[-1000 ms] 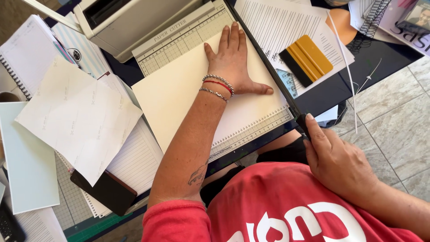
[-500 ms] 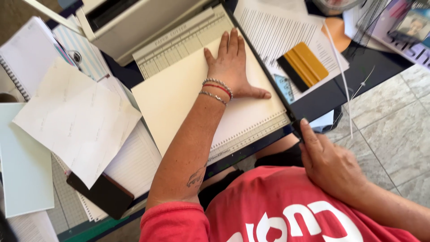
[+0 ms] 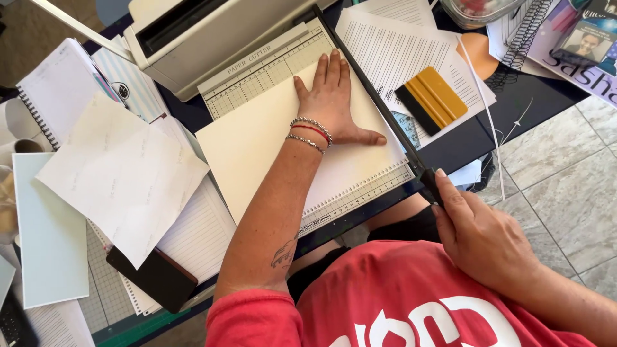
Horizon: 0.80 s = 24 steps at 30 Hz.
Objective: Assembling a custom spiral-bound notebook by smoothing the cover, trimming pages, and organizing the contents.
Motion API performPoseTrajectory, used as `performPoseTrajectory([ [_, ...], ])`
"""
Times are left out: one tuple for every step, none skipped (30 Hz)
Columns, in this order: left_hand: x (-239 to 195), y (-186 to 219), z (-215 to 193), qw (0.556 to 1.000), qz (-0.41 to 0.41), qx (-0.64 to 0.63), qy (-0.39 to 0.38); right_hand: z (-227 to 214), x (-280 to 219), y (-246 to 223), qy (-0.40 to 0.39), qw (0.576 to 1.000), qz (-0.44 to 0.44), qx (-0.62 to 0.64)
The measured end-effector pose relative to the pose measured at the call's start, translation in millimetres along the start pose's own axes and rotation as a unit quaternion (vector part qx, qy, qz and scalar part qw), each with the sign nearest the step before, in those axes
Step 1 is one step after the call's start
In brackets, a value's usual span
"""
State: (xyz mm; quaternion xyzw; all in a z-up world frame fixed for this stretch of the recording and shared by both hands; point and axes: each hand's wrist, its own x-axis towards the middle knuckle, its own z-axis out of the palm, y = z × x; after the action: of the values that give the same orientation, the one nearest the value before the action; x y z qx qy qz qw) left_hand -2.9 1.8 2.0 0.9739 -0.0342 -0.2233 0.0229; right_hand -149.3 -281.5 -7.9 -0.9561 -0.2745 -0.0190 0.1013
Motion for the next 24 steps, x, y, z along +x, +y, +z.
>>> performPoseTrajectory([
  [0.3,-0.1,1.3,1.000,-0.001,-0.002,0.003,-1.1,0.1,-0.5,-0.008,1.000,0.002,0.001],
  [1.8,-0.4,0.8,1.000,-0.001,-0.003,0.009,-2.3,1.6,-0.7,-0.013,1.000,0.004,0.001],
  [1.4,-0.4,0.4,1.000,0.000,-0.002,0.010,-1.2,1.7,-0.5,-0.012,1.000,0.005,0.000],
  [1.0,-0.3,0.7,1.000,-0.001,-0.008,0.012,-0.2,1.6,-0.1,-0.008,1.000,-0.004,-0.006],
  [0.7,-0.2,1.0,1.000,-0.002,-0.013,0.014,0.9,1.5,0.3,-0.004,1.000,-0.012,-0.012],
  [0.1,0.1,0.3,1.000,-0.002,-0.013,0.014,0.1,1.5,-0.4,-0.005,1.000,-0.012,-0.013],
  [-0.4,0.3,-0.4,1.000,0.000,-0.012,0.009,-0.6,1.6,-1.3,-0.007,1.000,-0.006,-0.007],
  [-0.8,0.3,-0.9,1.000,0.001,-0.012,0.004,-1.4,2.0,-1.9,-0.010,1.000,-0.001,-0.001],
  [-0.4,0.3,-1.3,1.000,0.000,-0.013,0.004,0.5,2.1,-0.3,-0.011,1.000,-0.001,-0.002],
  [-0.4,0.6,-1.2,1.000,-0.003,-0.006,0.005,2.5,1.4,0.9,-0.015,1.000,-0.001,-0.004],
  [-0.3,0.8,-0.9,1.000,-0.006,0.001,0.005,4.6,0.7,2.2,-0.020,1.000,0.000,-0.005],
  [0.0,0.6,-0.6,1.000,-0.006,0.001,0.004,6.2,0.4,3.3,-0.021,1.000,0.000,-0.005],
  [0.5,0.4,-0.2,1.000,-0.005,0.000,0.006,7.9,0.1,4.5,-0.018,1.000,-0.007,0.000],
  [0.8,0.5,0.8,1.000,-0.004,-0.001,0.008,9.5,-0.7,5.6,-0.016,1.000,-0.014,0.004],
  [0.9,0.3,1.4,1.000,-0.004,-0.002,0.006,9.0,0.4,5.2,-0.018,1.000,-0.014,0.004],
  [0.9,0.4,2.2,1.000,-0.004,-0.005,0.014,8.4,1.1,4.7,-0.023,1.000,-0.013,0.004],
  [1.0,0.5,3.0,1.000,-0.005,-0.007,0.022,7.8,1.8,4.3,-0.027,1.000,-0.011,0.004],
  [1.0,0.3,3.4,1.000,-0.004,-0.008,0.020,10.4,0.4,5.4,-0.029,1.000,-0.011,0.004],
  [1.0,0.1,3.7,1.000,-0.003,-0.006,0.022,12.9,-1.0,6.5,-0.023,1.000,-0.013,0.004],
  [1.3,0.1,4.0,1.000,-0.001,-0.004,0.025,15.1,-2.2,8.1,-0.017,1.000,-0.017,0.003],
  [1.2,0.6,4.1,1.000,-0.001,-0.006,0.025,17.8,-3.2,10.4,-0.019,1.000,-0.017,0.001],
  [1.1,0.8,4.0,1.000,-0.003,-0.005,0.025,20.6,-4.2,12.2,-0.022,1.000,-0.017,-0.001],
  [1.1,0.9,4.0,1.000,-0.006,-0.004,0.025,23.5,-5.1,14.1,-0.025,1.000,-0.018,-0.003],
  [1.6,0.6,4.7,1.000,-0.006,-0.006,0.023,26.6,-6.0,16.3,-0.027,0.999,-0.018,-0.004],
])
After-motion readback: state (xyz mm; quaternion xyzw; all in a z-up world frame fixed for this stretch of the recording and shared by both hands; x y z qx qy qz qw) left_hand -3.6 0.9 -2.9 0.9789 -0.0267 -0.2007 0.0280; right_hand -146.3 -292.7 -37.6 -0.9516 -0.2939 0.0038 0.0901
